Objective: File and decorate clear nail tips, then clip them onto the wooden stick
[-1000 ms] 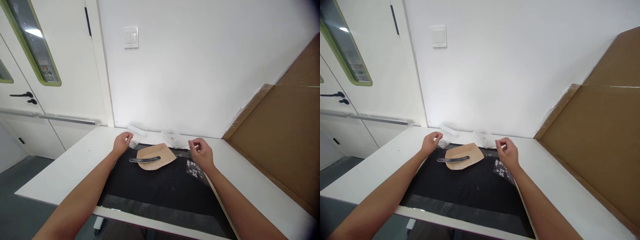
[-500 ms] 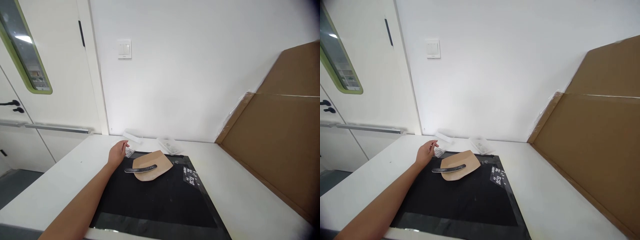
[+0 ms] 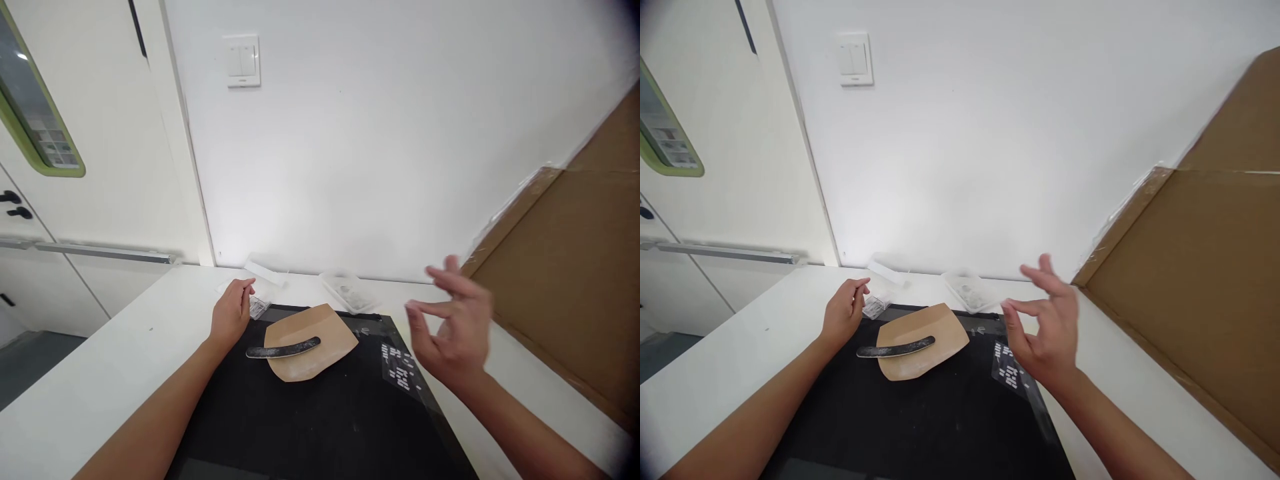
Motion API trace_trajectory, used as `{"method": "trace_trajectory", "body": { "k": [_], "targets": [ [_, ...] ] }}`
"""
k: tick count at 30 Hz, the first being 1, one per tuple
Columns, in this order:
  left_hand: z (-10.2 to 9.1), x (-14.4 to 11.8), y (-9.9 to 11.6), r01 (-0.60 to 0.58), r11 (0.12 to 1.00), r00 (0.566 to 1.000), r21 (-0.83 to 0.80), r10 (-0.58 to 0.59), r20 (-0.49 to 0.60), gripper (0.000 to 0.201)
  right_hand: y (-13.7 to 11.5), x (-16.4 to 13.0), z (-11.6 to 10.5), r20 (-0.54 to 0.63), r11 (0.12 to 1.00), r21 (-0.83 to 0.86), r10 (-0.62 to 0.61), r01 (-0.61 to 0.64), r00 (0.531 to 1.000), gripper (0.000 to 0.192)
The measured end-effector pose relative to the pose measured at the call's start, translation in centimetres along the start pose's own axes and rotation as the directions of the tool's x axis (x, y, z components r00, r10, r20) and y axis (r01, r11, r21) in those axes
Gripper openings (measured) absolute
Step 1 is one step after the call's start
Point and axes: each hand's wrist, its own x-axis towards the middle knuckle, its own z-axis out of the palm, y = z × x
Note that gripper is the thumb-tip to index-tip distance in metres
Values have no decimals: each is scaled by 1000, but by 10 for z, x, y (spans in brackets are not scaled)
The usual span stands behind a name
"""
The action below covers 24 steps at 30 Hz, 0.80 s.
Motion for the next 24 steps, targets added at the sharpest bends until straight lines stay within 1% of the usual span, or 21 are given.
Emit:
{"method": "trace_trajectory", "body": {
  "k": [1, 3, 5, 9, 11, 13, 16, 19, 20, 21, 24],
  "targets": [
    [0, 0, 1, 1, 1000, 1000, 3, -1, 12, 31, 0, -5, 7, 18, 1000, 5, -11, 10, 1000, 7],
    [0, -1, 5, 10, 1000, 999, 6, -10, 39, 29, 6, -17, 19, 65, 1000, 0, -21, 21, 998, 9],
    [1, -2, 9, 29, 1000, 998, 6, -30, 63, 28, 16, -30, 24, 116, 1000, -21, -6, 9, 993, 10],
    [0, -1, 17, 84, 996, 991, 4, -84, 104, 26, 32, -50, 23, 200, 997, -31, 75, -71, 977, 8],
    [-1, 0, 20, 110, 994, 987, 11, -110, 119, 26, 33, -54, 21, 227, 996, -11, 94, -93, 969, 8],
    [-3, 1, 20, 108, 994, 987, 31, -111, 120, 26, 31, -55, 21, 238, 995, 9, 91, -96, 967, 10],
    [-4, 1, 16, 60, 994, 994, 88, -67, 81, 26, 28, -55, 23, 260, 996, 34, 66, -77, 963, 11],
    [-6, 2, 8, 25, 983, 999, 184, -28, 17, 28, 26, -56, 24, 300, 995, 79, 29, -55, 954, 10],
    [-6, 2, 5, 19, 976, 1000, 217, -22, 15, 29, 26, -57, 24, 313, 994, 93, 23, -55, 949, 10],
    [-6, 2, 2, 13, 970, 999, 244, -21, 30, 30, 27, -57, 24, 323, 993, 104, 20, -57, 946, 10],
    [-5, 1, -6, -1, 959, 992, 285, -36, 123, 29, 28, -58, 24, 337, 990, 123, 19, -63, 941, 10]
  ]
}}
